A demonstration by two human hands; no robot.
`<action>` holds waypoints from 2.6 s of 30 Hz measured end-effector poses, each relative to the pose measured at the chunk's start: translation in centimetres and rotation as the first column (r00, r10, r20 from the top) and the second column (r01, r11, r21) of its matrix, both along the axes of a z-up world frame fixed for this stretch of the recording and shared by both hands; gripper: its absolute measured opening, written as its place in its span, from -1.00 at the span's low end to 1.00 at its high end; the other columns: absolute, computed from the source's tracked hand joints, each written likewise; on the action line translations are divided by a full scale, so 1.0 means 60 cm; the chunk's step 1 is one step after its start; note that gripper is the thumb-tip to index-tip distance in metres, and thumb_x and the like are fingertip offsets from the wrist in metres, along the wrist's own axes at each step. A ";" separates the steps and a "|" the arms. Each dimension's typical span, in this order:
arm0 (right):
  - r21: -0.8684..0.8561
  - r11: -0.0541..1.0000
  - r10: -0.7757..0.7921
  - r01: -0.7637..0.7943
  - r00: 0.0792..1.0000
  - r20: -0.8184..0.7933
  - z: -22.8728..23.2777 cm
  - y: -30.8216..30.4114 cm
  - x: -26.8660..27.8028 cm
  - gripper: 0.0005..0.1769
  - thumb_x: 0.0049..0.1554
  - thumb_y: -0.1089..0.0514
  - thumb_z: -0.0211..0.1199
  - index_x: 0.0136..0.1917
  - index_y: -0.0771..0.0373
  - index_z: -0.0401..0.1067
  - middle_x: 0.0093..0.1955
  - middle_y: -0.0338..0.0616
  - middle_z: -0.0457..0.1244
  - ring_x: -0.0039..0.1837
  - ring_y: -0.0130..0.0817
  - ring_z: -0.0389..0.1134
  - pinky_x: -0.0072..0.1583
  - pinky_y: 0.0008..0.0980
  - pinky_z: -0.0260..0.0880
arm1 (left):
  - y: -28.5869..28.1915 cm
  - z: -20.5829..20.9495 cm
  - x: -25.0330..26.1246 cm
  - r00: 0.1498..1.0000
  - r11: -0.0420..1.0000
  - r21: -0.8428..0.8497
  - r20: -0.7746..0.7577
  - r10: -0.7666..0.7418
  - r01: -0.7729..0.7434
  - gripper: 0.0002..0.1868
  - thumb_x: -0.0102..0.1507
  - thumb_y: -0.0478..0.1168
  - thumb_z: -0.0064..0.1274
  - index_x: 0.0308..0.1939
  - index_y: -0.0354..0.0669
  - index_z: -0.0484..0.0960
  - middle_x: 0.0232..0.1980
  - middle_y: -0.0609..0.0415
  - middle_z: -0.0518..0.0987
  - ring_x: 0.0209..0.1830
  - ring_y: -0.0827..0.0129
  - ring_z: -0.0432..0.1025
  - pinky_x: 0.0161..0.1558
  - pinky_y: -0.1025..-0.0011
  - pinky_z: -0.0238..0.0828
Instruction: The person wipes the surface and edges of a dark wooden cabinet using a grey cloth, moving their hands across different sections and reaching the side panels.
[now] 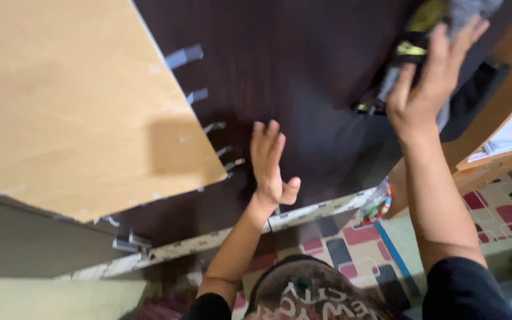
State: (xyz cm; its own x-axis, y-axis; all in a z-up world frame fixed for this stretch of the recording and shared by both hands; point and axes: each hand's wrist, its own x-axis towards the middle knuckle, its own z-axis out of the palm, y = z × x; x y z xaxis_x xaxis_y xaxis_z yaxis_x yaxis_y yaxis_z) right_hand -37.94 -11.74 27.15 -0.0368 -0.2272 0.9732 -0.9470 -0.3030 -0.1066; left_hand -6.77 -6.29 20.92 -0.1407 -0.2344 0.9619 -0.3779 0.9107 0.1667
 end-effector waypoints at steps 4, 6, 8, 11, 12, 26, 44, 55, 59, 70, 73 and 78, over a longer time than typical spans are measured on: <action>0.110 0.975 0.208 -0.192 0.967 -0.148 0.075 0.032 0.108 -0.26 0.12 0.39 0.26 0.55 0.19 0.28 0.56 0.29 0.05 0.59 0.33 0.09 0.54 0.13 0.15 | 0.050 -0.086 0.017 0.996 0.987 0.133 0.017 -0.089 0.086 -0.31 0.45 0.19 -0.28 0.29 -0.39 0.50 0.34 -0.20 0.51 0.43 -0.13 0.34 0.45 -0.01 0.26; 0.189 0.958 0.251 -0.214 0.946 -0.203 0.099 0.039 0.168 -0.40 0.12 0.29 0.36 0.43 0.23 0.39 0.31 0.18 0.16 0.35 0.30 0.20 0.34 0.18 0.20 | 0.070 -0.122 0.030 0.994 0.979 0.176 0.028 -0.105 0.098 -0.34 0.46 0.16 -0.27 0.20 -0.40 0.59 0.22 -0.17 0.60 0.32 -0.11 0.43 0.35 0.03 0.36; 0.216 0.949 0.287 -0.230 0.916 -0.281 0.098 0.049 0.222 -0.42 0.10 0.24 0.39 0.40 0.23 0.44 0.21 0.10 0.21 0.23 0.25 0.25 0.23 0.17 0.22 | 0.089 -0.151 0.051 0.992 0.968 0.235 0.068 -0.103 0.085 -0.37 0.45 0.16 -0.29 0.15 -0.33 0.63 0.17 -0.15 0.62 0.28 -0.10 0.45 0.32 0.05 0.37; 0.130 0.965 0.262 -0.228 0.855 -0.448 0.046 0.057 0.276 -0.34 0.04 0.14 0.37 0.43 0.14 0.44 0.22 0.03 0.22 0.22 0.15 0.26 0.21 0.16 0.16 | 0.112 -0.185 0.085 0.992 0.942 0.331 0.092 -0.087 0.052 -0.38 0.47 0.17 -0.34 0.10 -0.28 0.65 0.12 -0.15 0.63 0.24 -0.10 0.45 0.29 0.06 0.37; 0.069 0.974 0.220 -0.216 0.831 -0.512 0.013 0.055 0.290 -0.35 0.02 0.05 0.39 0.39 0.09 0.43 0.20 0.00 0.23 0.21 0.12 0.26 0.21 0.19 0.09 | 0.117 -0.194 0.094 0.992 0.932 0.360 0.094 -0.079 0.040 -0.38 0.47 0.17 -0.36 0.09 -0.26 0.65 0.10 -0.16 0.63 0.23 -0.10 0.45 0.29 0.06 0.36; 0.345 0.878 0.416 -0.333 0.886 -0.205 -0.464 0.143 0.312 -0.64 0.13 0.09 0.46 0.17 0.16 0.52 0.21 -0.04 0.25 0.19 -0.01 0.26 0.25 0.02 0.28 | 0.160 -0.288 0.153 0.998 0.680 0.733 -0.042 0.040 0.004 -0.63 0.50 -0.16 -0.25 -0.07 -0.29 0.67 -0.03 -0.11 0.60 0.06 0.05 0.49 0.18 0.19 0.38; 0.619 0.759 0.322 -0.204 0.943 -0.085 -0.642 0.191 0.377 -0.76 0.13 0.12 0.38 0.04 0.24 0.55 0.12 -0.10 0.30 0.09 -0.03 0.22 0.18 -0.03 0.25 | 0.161 -0.370 0.176 0.996 0.457 0.885 -0.091 -0.017 0.089 -0.70 0.50 -0.20 -0.19 0.04 -0.30 0.63 -0.01 -0.10 0.67 0.02 0.19 0.57 0.11 0.32 0.46; 0.638 0.627 -0.178 -0.447 0.715 0.676 -0.803 0.272 0.239 -0.78 0.13 0.25 0.44 -0.05 0.41 0.47 -0.01 0.10 0.27 0.04 -0.04 0.35 0.09 -0.20 0.37 | 0.147 -0.439 0.183 0.949 0.255 0.964 0.147 -0.280 -0.074 -0.53 0.46 0.04 -0.11 0.27 -0.23 0.56 0.18 -0.09 0.61 0.13 0.22 0.55 0.15 0.30 0.49; 0.423 0.515 -0.101 -0.746 0.437 0.894 -0.766 0.308 0.214 -0.86 0.07 0.31 0.33 -0.12 0.39 0.42 -0.09 -0.10 0.25 0.01 -0.29 0.29 0.07 -0.37 0.26 | 0.138 -0.469 0.167 0.881 0.234 0.963 0.222 -0.418 -0.132 -0.41 0.42 0.10 -0.01 0.39 -0.22 0.45 0.34 -0.14 0.50 0.26 0.13 0.46 0.23 0.24 0.39; 0.227 0.158 0.229 -0.961 0.259 0.938 -0.542 0.309 0.242 -0.59 0.11 0.41 0.37 -0.27 0.23 0.13 -0.10 -0.24 0.21 0.16 -0.41 0.30 0.14 -0.41 0.31 | 0.124 -0.495 0.127 0.779 0.207 0.978 0.158 -0.607 -0.037 -0.51 0.10 -0.15 0.42 0.05 -0.17 0.61 -0.02 -0.01 0.69 -0.03 0.22 0.62 0.06 0.28 0.55; 0.298 0.213 0.166 -0.930 0.335 0.927 -0.490 0.312 0.224 -0.57 0.01 0.40 0.42 0.10 0.28 0.32 0.18 -0.17 0.21 0.30 -0.34 0.26 0.28 -0.32 0.33 | 0.121 -0.477 0.121 0.829 0.359 0.932 0.242 -0.504 -0.054 -0.47 0.05 -0.18 0.44 -0.03 -0.24 0.50 -0.10 -0.08 0.63 -0.10 0.12 0.57 -0.06 0.26 0.50; 0.312 -0.045 -0.056 -0.949 0.314 0.948 -0.488 0.300 0.183 -0.20 -0.05 0.18 0.49 0.40 0.18 0.20 0.29 -0.14 0.21 0.26 -0.27 0.35 0.27 -0.30 0.45 | 0.127 -0.464 0.101 0.873 0.435 0.899 0.177 -0.454 0.044 -0.53 0.13 -0.30 0.34 0.03 -0.28 0.45 -0.02 -0.18 0.54 -0.01 -0.05 0.51 -0.04 0.20 0.46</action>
State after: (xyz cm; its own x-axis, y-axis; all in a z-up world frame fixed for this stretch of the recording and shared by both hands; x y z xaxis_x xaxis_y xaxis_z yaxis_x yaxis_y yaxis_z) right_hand -26.99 6.24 -2.13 0.2283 -0.9585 -0.1707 -0.0127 0.1724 -0.9849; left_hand -0.69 1.35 -6.90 -0.6002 -0.7858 0.1494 -0.3705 0.4386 0.8187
